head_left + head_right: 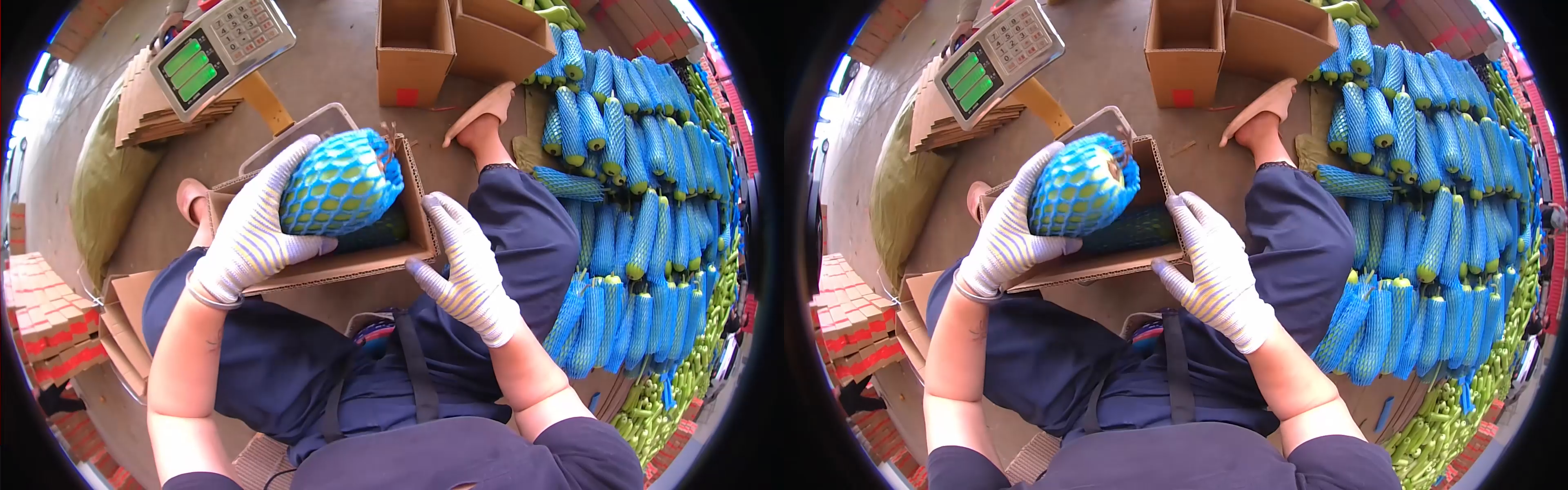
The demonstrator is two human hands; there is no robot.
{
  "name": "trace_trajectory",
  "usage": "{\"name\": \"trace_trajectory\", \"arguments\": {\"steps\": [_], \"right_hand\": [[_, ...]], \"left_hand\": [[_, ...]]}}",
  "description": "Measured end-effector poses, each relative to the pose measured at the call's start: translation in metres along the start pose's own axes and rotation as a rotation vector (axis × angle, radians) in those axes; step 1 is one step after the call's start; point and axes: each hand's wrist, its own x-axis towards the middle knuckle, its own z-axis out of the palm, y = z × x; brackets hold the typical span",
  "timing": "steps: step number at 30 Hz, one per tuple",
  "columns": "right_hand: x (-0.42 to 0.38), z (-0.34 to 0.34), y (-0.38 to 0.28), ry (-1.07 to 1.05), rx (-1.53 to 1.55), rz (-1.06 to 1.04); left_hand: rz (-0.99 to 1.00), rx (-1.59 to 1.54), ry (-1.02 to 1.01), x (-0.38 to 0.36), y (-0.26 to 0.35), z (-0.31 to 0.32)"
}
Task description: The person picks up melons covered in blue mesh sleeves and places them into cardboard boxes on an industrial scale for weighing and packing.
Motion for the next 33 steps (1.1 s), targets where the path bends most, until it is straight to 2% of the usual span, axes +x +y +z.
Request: {"name": "trace_trajectory", "arguments": {"steps": [3, 4, 5, 6, 8, 9, 11, 12, 14, 15, 16, 18, 20, 24, 26, 27, 29, 30, 32, 33], "right_hand": [[-0.001, 0.000, 0.004, -0.008, 0.019, -0.012], [0.003, -0.003, 0.003, 0.022, 0.062, -0.103], [0.008, -0.007, 0.001, 0.050, 0.103, -0.196], [0.021, -0.011, -0.008, 0.046, 0.104, -0.197], [0.060, -0.013, -0.033, 0.077, 0.198, -0.338], [0.074, -0.012, -0.039, 0.073, 0.201, -0.351], [0.096, -0.009, -0.047, -0.172, 0.170, -0.212], [0.100, -0.008, -0.047, -0.174, 0.171, -0.220], [0.107, -0.001, -0.041, -0.395, 0.346, -0.198], [0.111, 0.004, -0.038, -0.523, 0.434, -0.141], [0.116, 0.007, -0.035, -0.529, 0.436, -0.145], [0.125, 0.014, -0.030, -0.718, 0.255, -0.188], [0.135, 0.026, -0.025, -0.730, 0.174, -0.205], [0.150, 0.045, -0.019, -0.822, -0.228, -0.168], [0.136, 0.071, 0.002, -0.615, -0.441, -0.341], [0.135, 0.079, -0.001, -0.620, -0.589, -0.347], [0.130, 0.080, -0.006, -0.579, -0.596, -0.319], [0.130, 0.075, -0.009, -0.548, -0.601, -0.302], [0.129, 0.043, -0.026, -0.613, -0.474, -0.262], [0.122, 0.027, -0.027, -0.491, -0.327, -0.297]], "left_hand": [[-0.021, -0.459, 0.210, -0.013, 0.005, 0.012], [-0.041, -0.606, 0.250, -0.019, 0.015, 0.013], [0.022, -0.646, 0.355, -0.028, 0.019, 0.018], [0.089, -0.672, 0.378, -0.031, 0.024, 0.022], [-0.032, -0.204, 0.222, -0.049, 0.011, 0.008], [-0.029, -0.202, 0.235, -0.051, 0.020, 0.012], [-0.019, -0.652, 0.209, -0.053, 0.043, 0.024], [-0.085, -0.595, 0.179, -0.058, 0.028, 0.010], [-0.332, -0.072, 0.053, -0.062, 0.013, -0.022], [-0.230, 0.205, -0.054, -0.058, 0.006, -0.023], [0.011, 0.602, -0.164, -0.056, 0.003, -0.024], [-0.088, 0.861, -0.404, -0.048, -0.026, -0.012], [-0.092, 0.874, -0.441, -0.028, -0.049, 0.006], [-0.157, 0.925, -0.460, 0.004, -0.118, 0.024], [-0.277, 0.890, -0.562, 0.009, -0.133, 0.028], [-0.269, 0.891, -0.567, 0.012, -0.123, 0.025], [-0.565, 0.786, -0.840, 0.023, -0.095, 0.012], [-0.502, 0.781, -0.831, 0.021, -0.068, 0.005], [-0.447, 0.495, -0.759, 0.016, -0.047, -0.005], [-0.388, 0.504, -0.648, 0.016, -0.033, -0.009]]}}
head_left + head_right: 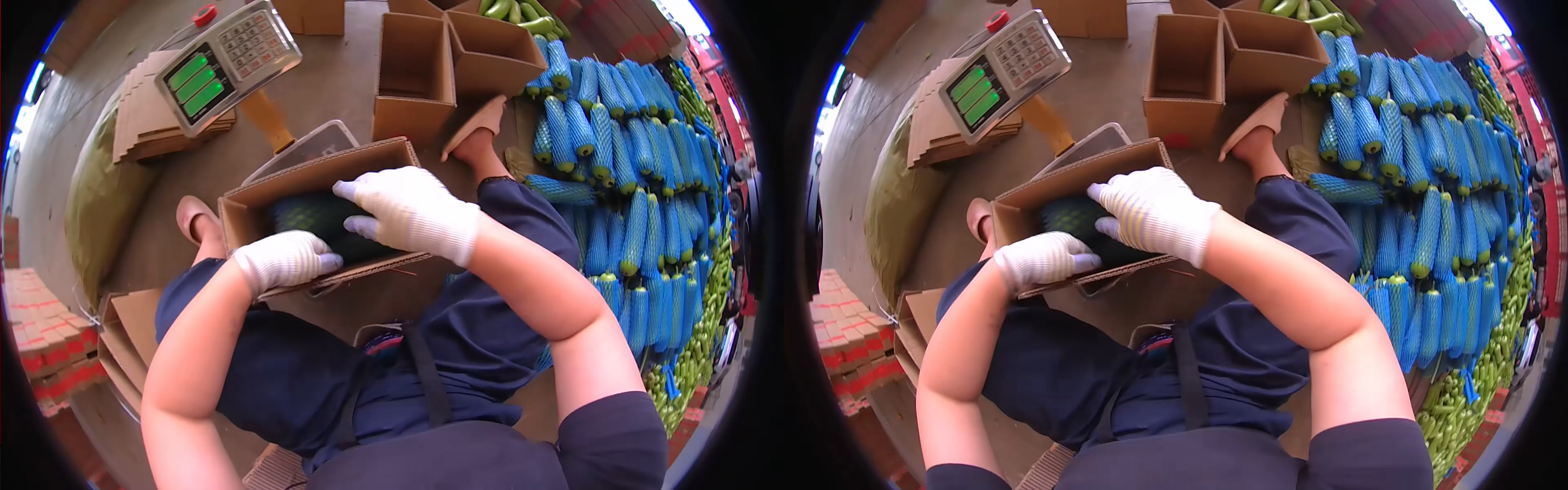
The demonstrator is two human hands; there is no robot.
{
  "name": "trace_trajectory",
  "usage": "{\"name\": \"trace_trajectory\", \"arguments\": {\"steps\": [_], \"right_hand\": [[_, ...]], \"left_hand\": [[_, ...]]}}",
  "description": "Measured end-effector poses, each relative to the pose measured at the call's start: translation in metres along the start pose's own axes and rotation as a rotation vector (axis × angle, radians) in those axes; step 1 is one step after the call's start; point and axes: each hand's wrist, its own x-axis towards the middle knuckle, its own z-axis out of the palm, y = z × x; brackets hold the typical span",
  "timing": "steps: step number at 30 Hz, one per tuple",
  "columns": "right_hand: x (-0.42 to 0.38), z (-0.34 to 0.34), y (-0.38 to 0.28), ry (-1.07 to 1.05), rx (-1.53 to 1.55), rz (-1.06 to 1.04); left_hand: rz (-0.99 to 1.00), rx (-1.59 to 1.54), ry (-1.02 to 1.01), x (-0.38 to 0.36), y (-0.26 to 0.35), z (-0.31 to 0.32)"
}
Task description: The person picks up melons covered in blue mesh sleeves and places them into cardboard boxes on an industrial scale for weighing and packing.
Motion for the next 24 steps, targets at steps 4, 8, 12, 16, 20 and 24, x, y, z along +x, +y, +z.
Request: {"name": "trace_trajectory", "arguments": {"steps": [4, 8, 12, 16, 20, 24], "right_hand": [[-0.073, -0.051, 0.017, 0.382, 0.587, 0.230], [-0.151, -0.046, 0.117, 0.784, 0.839, 0.535], [-0.228, 0.009, 0.248, 0.428, 0.045, 0.847], [-0.241, 0.065, 0.316, 0.005, -0.424, 0.842], [-0.241, 0.120, 0.379, -0.126, -0.598, 0.867], [-0.242, 0.130, 0.398, -0.279, -0.620, 0.841]], "left_hand": [[-0.048, 0.424, 0.388, 0.000, 0.013, -0.013], [-0.225, 0.748, 0.279, 0.037, -0.036, 0.006], [-0.360, 0.843, 0.237, 0.050, -0.037, 0.014], [-0.383, 0.786, 0.206, 0.046, -0.040, 0.004], [-0.186, 0.352, 0.462, 0.021, -0.022, 0.006], [-0.158, -0.112, 0.611, -0.006, 0.012, 0.029]]}}
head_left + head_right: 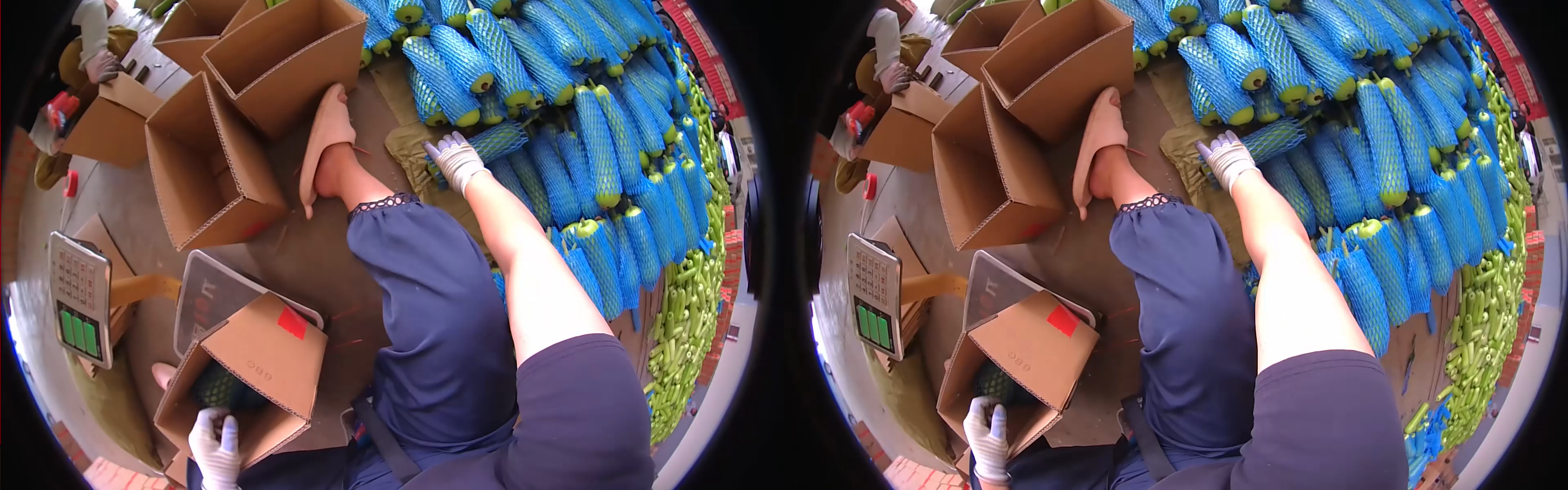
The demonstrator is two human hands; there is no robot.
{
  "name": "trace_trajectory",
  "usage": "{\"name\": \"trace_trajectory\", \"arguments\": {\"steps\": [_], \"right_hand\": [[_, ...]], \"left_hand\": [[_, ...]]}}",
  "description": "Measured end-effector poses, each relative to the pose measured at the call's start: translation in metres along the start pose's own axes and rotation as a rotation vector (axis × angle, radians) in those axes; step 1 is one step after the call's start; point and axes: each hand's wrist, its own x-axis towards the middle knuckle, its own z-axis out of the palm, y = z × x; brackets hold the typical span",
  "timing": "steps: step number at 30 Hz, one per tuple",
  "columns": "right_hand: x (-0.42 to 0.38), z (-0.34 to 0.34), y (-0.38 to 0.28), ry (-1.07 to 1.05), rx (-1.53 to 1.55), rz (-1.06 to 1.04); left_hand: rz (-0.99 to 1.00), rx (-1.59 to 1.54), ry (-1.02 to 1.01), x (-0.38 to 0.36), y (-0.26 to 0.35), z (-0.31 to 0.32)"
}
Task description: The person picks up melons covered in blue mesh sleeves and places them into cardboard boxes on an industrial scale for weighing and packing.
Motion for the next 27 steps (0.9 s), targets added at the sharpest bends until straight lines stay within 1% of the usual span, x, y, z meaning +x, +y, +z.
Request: {"name": "trace_trajectory", "arguments": {"steps": [1, 2, 3, 4, 5, 6, 7, 9, 11, 12, 13, 15, 17, 19, 20, 21, 22, 23, 25, 26, 27], "right_hand": [[-0.001, -0.009, 0.003, -0.058, 0.011, -0.029], [-0.002, -0.016, 0.009, -0.101, 0.018, -0.076], [-0.010, -0.032, 0.015, -0.054, 0.051, -0.101], [-0.017, -0.048, 0.024, -0.001, 0.155, -0.080], [-0.023, -0.063, 0.032, 0.051, 0.258, -0.064], [-0.034, -0.076, 0.041, 0.182, 0.329, 0.013], [-0.049, -0.090, 0.048, 0.349, 0.437, 0.138], [-0.077, -0.112, 0.067, 0.661, 0.620, 0.289], [-0.106, -0.137, 0.077, 0.995, 0.953, 0.275], [-0.128, -0.174, 0.067, 0.990, 1.437, 0.235], [-0.152, -0.216, 0.049, 1.041, 1.708, 0.120], [-0.180, -0.256, 0.024, 1.174, 1.930, -0.082], [-0.209, -0.279, -0.031, 1.140, 2.300, -0.252], [-0.227, -0.289, -0.086, 0.997, 2.507, -0.604], [-0.233, -0.297, -0.113, 0.923, 2.537, -0.654], [-0.238, -0.305, -0.141, 0.852, 2.433, -0.669], [-0.242, -0.314, -0.164, 0.796, 2.319, -0.691], [-0.263, -0.357, -0.164, 0.392, 2.443, -0.389], [-0.250, -0.355, -0.180, 0.521, 2.411, -0.620], [-0.248, -0.351, -0.175, 0.511, 2.412, -0.611], [-0.246, -0.345, -0.170, 0.571, 2.368, -0.583]], "left_hand": [[0.026, -0.049, 0.045, -0.008, 0.002, 0.001], [0.022, -0.044, 0.049, -0.012, 0.004, 0.000], [0.055, -0.170, 0.088, -0.017, 0.005, -0.002], [0.089, -0.300, 0.130, -0.023, 0.006, -0.003], [0.142, -0.381, 0.098, -0.027, 0.012, -0.004], [0.161, -0.407, 0.110, -0.032, 0.017, -0.004], [0.189, -0.435, 0.124, -0.035, 0.023, -0.001], [0.307, -0.358, 0.122, -0.040, 0.036, 0.001], [0.459, -0.358, 0.126, -0.042, 0.054, 0.006], [0.502, -0.420, 0.135, -0.041, 0.069, 0.010], [0.541, -0.484, 0.151, -0.038, 0.082, 0.013], [0.822, -0.211, 0.189, -0.024, 0.108, 0.003], [0.956, -0.036, 0.369, -0.027, 0.155, -0.006], [1.051, 0.085, 0.540, -0.030, 0.174, -0.015], [1.059, 0.071, 0.504, -0.030, 0.176, -0.018], [1.063, 0.054, 0.470, -0.034, 0.167, -0.021], [0.957, -0.068, 0.342, -0.043, 0.143, -0.021], [0.955, -0.107, 0.360, -0.041, 0.116, -0.018], [0.867, -0.173, 0.348, -0.043, 0.067, -0.015], [0.842, -0.164, 0.374, -0.044, 0.051, -0.018], [0.767, -0.106, 0.375, -0.047, 0.042, -0.025]]}}
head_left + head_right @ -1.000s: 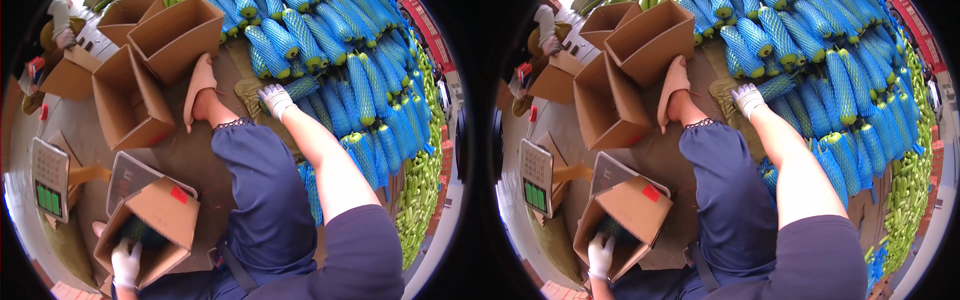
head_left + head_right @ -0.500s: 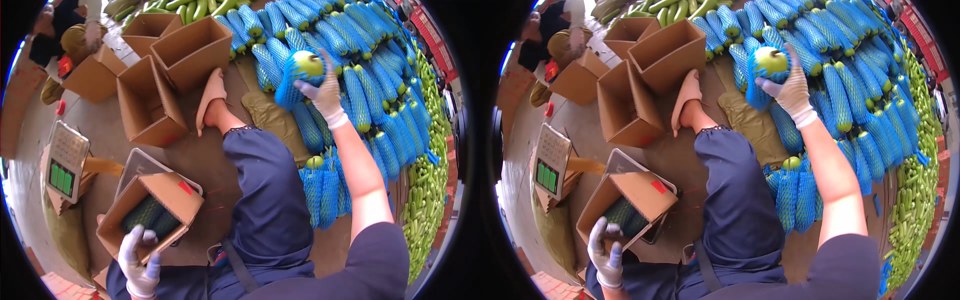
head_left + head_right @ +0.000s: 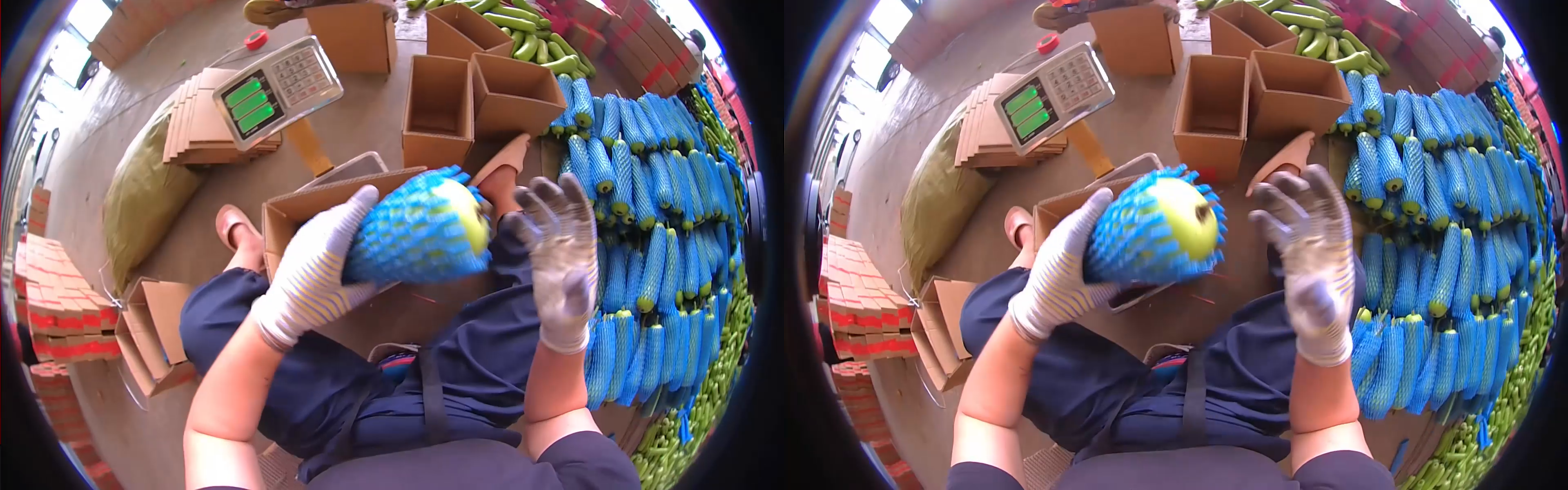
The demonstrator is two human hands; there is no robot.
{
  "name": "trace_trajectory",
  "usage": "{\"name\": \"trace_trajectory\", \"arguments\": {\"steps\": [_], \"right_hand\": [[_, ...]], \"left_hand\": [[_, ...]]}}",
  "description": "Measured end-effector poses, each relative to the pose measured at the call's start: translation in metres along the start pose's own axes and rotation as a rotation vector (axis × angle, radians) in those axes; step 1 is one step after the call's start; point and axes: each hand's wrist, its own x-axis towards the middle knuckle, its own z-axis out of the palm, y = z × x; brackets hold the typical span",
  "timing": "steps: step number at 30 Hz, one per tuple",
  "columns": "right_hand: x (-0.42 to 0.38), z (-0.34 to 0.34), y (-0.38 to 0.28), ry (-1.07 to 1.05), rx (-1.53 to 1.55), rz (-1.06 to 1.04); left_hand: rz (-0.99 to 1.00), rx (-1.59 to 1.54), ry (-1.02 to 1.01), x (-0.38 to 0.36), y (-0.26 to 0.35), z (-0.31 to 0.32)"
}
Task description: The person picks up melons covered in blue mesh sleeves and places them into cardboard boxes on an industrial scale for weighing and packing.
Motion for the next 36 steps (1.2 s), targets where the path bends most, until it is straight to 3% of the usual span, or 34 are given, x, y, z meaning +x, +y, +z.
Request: {"name": "trace_trajectory", "arguments": {"steps": [3, 6, 9, 10, 14, 18, 20, 22, 24, 26, 30, 32, 36], "right_hand": [[-0.002, -0.033, -0.003, 0.030, -0.056, -0.031], [-0.010, -0.062, -0.015, 0.094, -0.046, -0.042], [-0.021, -0.087, -0.026, 0.178, -0.065, -0.076], [-0.026, -0.093, -0.028, 0.202, -0.079, -0.077], [-0.038, -0.099, -0.021, 0.264, -0.246, -0.079], [-0.047, -0.068, 0.015, 0.208, -0.338, 0.166], [-0.040, -0.057, 0.034, -0.171, -0.731, 0.017], [-0.027, -0.027, 0.034, -0.408, -1.035, 0.007], [-0.020, -0.028, 0.049, -0.395, -1.062, 0.066], [-0.018, -0.029, 0.059, -0.383, -1.093, 0.124], [-0.022, -0.015, 0.070, -0.173, -0.815, 0.284], [-0.017, -0.011, 0.077, -0.174, -1.079, 0.218], [-0.007, -0.012, 0.089, -0.166, -1.171, 0.215]], "left_hand": [[-0.129, -0.064, -0.059, -0.007, -0.021, -0.009], [-0.035, -0.201, -0.121, 0.001, -0.036, -0.004], [-0.157, -0.165, -0.395, 0.019, -0.032, -0.011], [-0.056, -0.134, -0.319, 0.016, -0.042, -0.005], [-0.148, -0.238, -0.313, 0.021, -0.038, -0.001], [-0.131, -0.097, -0.320, 0.027, -0.024, -0.009], [-0.147, -0.035, -0.358, 0.033, -0.020, -0.011], [-0.207, -0.066, -0.441, 0.035, -0.020, -0.009], [-0.211, -0.064, -0.485, 0.033, -0.030, -0.004], [-0.358, -0.232, -0.479, 0.030, -0.042, -0.001], [-0.379, -0.192, -0.531, 0.029, -0.042, 0.002], [-0.403, -0.230, -0.523, 0.026, -0.042, 0.003], [-0.415, -0.234, -0.574, 0.015, -0.045, -0.001]]}}
